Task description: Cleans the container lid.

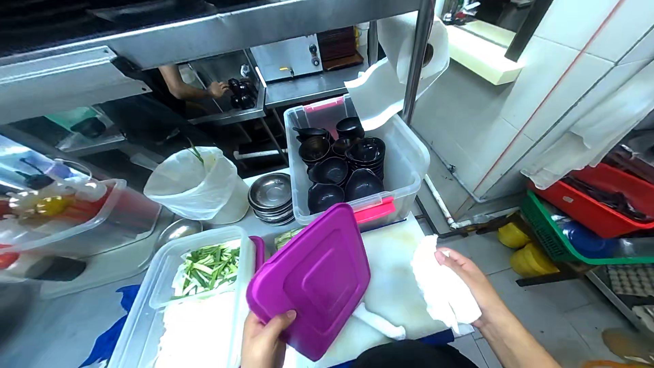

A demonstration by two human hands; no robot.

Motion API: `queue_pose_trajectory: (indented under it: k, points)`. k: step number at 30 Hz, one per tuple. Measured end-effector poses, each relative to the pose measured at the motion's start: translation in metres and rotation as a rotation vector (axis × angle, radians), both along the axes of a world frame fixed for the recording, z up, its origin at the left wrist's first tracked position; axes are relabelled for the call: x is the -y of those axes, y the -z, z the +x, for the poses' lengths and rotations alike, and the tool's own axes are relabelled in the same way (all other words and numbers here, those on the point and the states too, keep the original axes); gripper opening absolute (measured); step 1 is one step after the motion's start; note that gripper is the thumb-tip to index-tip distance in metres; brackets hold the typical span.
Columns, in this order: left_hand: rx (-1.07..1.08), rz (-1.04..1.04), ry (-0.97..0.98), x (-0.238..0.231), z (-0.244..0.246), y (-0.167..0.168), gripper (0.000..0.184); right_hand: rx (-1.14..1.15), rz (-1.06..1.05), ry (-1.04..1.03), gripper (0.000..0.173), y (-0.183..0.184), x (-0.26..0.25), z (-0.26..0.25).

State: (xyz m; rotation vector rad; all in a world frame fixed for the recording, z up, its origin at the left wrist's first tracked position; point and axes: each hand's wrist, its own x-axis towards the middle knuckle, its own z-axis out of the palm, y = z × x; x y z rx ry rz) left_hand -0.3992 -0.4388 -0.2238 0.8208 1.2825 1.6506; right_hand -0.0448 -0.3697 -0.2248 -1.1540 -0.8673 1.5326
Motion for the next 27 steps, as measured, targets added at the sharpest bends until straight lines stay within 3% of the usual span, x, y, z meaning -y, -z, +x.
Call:
queue_pose_trajectory:
  k: [3,8,11,14,18,23,24,27]
  points:
    - [-0.047,-0.049,-0.040,-0.007,-0.014,0.003,0.032,0.079,0.048,0.009,0.025,0.010,-0.001,-0.008]
    - [-0.253,0.106,-0.131,-0.026,-0.028,-0.012,0.072,0.550,0.479,0.005,0.034,0.019,-0.002,-0.014]
    - [-0.467,0.116,-0.210,-0.044,-0.021,-0.016,0.087,0.678,0.563,0.020,0.048,0.019,-0.008,-0.016]
    - [-0.586,0.101,-0.120,-0.066,-0.015,0.001,0.089,0.637,0.540,0.040,0.053,0.012,-0.009,-0.020]
    - [-0.588,0.087,-0.006,-0.087,0.005,0.007,0.090,0.616,0.570,0.027,0.056,0.009,-0.010,-0.022]
    - [-0.785,0.193,-0.124,-0.079,0.031,-0.004,0.074,0.634,0.586,0.033,0.059,0.012,-0.014,-0.024]
    - [-0.773,0.241,-0.073,-0.072,0.046,-0.014,0.071,0.645,0.578,0.016,0.062,0.012,-0.015,-0.026]
    - [-0.756,0.277,0.331,-0.050,0.098,-0.034,0.076,0.592,0.573,-0.079,0.070,0.009,-0.012,-0.036]
